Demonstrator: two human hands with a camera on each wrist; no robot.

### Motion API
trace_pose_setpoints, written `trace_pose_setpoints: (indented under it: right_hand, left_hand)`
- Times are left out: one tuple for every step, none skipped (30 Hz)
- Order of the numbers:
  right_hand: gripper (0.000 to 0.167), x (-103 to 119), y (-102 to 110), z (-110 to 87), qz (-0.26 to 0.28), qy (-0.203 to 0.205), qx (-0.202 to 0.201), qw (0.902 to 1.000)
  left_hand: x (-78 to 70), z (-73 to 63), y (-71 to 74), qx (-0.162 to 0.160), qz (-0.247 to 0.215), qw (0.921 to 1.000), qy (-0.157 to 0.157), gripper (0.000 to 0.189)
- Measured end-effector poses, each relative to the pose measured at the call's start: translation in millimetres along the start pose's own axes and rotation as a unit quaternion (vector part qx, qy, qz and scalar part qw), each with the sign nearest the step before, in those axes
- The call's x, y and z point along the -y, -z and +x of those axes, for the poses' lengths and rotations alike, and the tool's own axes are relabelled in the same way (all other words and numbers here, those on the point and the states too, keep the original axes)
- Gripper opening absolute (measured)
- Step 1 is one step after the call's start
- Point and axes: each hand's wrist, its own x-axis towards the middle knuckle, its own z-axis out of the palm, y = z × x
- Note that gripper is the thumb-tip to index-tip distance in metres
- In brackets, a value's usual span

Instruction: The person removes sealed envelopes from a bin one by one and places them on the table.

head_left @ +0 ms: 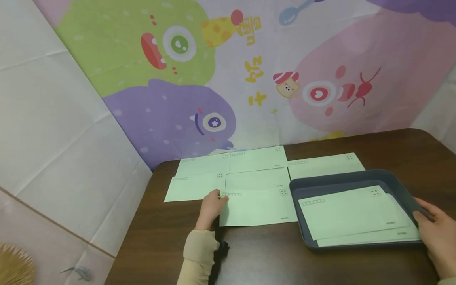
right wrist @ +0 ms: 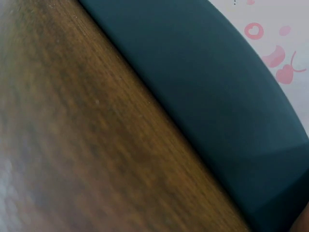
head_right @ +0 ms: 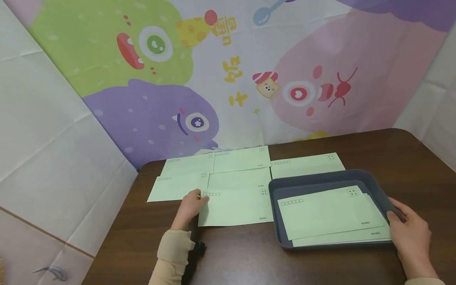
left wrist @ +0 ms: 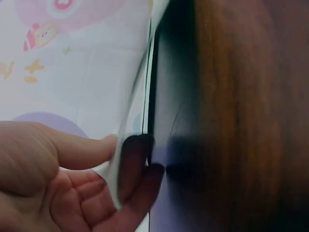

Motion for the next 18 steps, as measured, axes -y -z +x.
trace_pose_setpoints:
  right_hand:
    - [0.047, 0.5, 0.2, 0.0, 0.0, 0.001, 0.001, 1.0]
    - [0.047, 0.9, 0.4, 0.0, 0.0, 0.001, 0.001, 1.0]
    - [0.047, 1.5, 0.2, -0.3, -0.002, 0.0, 0.001, 1.0]
    - [0.047, 3.0, 0.7, -0.7, 0.0, 0.0, 0.0, 1.0]
    - [0.047, 3.2, 0.8, -0.7, 0.001, 0.001, 0.0, 1.0]
    - [0.047, 4.2, 1.0, -1.3, 0.001, 0.001, 0.0, 1.0]
    - [0.047, 5.4, 1.1, -2.2, -0.001, -0.001, 0.0, 1.0]
    - [0.047, 6.4, 1.1, -3.0, -0.003, -0.003, 0.001, 1.0]
    - [0.047, 7.4, 1.4, -3.9, -0.003, -0.003, 0.0, 1.0]
    - [0.047, 8.2, 1.6, -4.7, -0.002, -0.003, 0.0, 1.0]
    - [0.047, 8.7, 1.6, -5.5, -0.003, -0.004, 0.001, 1.0]
    - [0.047, 9.0, 1.5, -6.4, -0.003, -0.004, 0.002, 1.0]
    - [0.047, 9.3, 1.6, -7.1, -0.003, -0.004, 0.002, 1.0]
    - [0.047, 9.5, 2.1, -7.6, -0.001, 0.0, 0.004, 1.0]
    - [0.047, 9.5, 2.4, -8.0, 0.001, 0.001, 0.006, 1.0]
    - [0.047, 9.5, 2.7, -8.3, 0.002, 0.002, 0.009, 1.0]
    - [0.047, 9.2, 2.8, -8.7, 0.002, 0.004, 0.011, 0.9999]
    - [0.047, 8.9, 2.9, -9.0, 0.0, 0.006, 0.014, 0.9999]
  left_hand:
    - [-1.6, -1.2, 0.0, -0.001, 0.024, 0.9997, -0.002, 0.019]
    - [-3.2, -2.4, -0.3, -0.003, 0.04, 0.9992, -0.002, 0.019]
    - [-4.6, -3.5, -0.6, -0.008, 0.05, 0.9987, 0.0, 0.02]
    - [-6.1, -4.7, -0.9, -0.013, 0.062, 0.998, -0.001, 0.02]
    - [-6.8, -5.3, -1.3, -0.017, 0.073, 0.9972, -0.001, 0.02]
    - [-7.8, -6.3, -1.4, -0.021, 0.083, 0.9964, -0.003, 0.02]
    - [-8.7, -7.3, -1.5, -0.025, 0.092, 0.9955, -0.003, 0.02]
    - [-9.0, -8.0, -1.8, -0.028, 0.101, 0.9945, -0.006, 0.02]
    - [-9.3, -8.6, -2.2, -0.03, 0.109, 0.9935, -0.006, 0.02]
    - [-9.4, -9.1, -2.7, -0.031, 0.118, 0.9925, -0.007, 0.02]
    - [-9.3, -9.2, -3.3, -0.033, 0.126, 0.9915, -0.006, 0.02]
    - [-9.3, -9.2, -3.9, -0.035, 0.133, 0.9905, -0.007, 0.019]
    - [-9.2, -8.9, -4.6, -0.037, 0.143, 0.989, -0.007, 0.019]
    - [-9.2, -8.8, -5.2, -0.037, 0.15, 0.9879, -0.008, 0.019]
    - [-9.2, -8.7, -5.8, -0.039, 0.157, 0.9868, -0.007, 0.02]
    - [-9.2, -8.5, -6.3, -0.039, 0.164, 0.9856, -0.007, 0.02]
    - [-9.5, -8.3, -6.6, -0.039, 0.168, 0.985, -0.005, 0.02]
    - [-9.7, -8.2, -6.9, -0.041, 0.171, 0.9844, -0.003, 0.021]
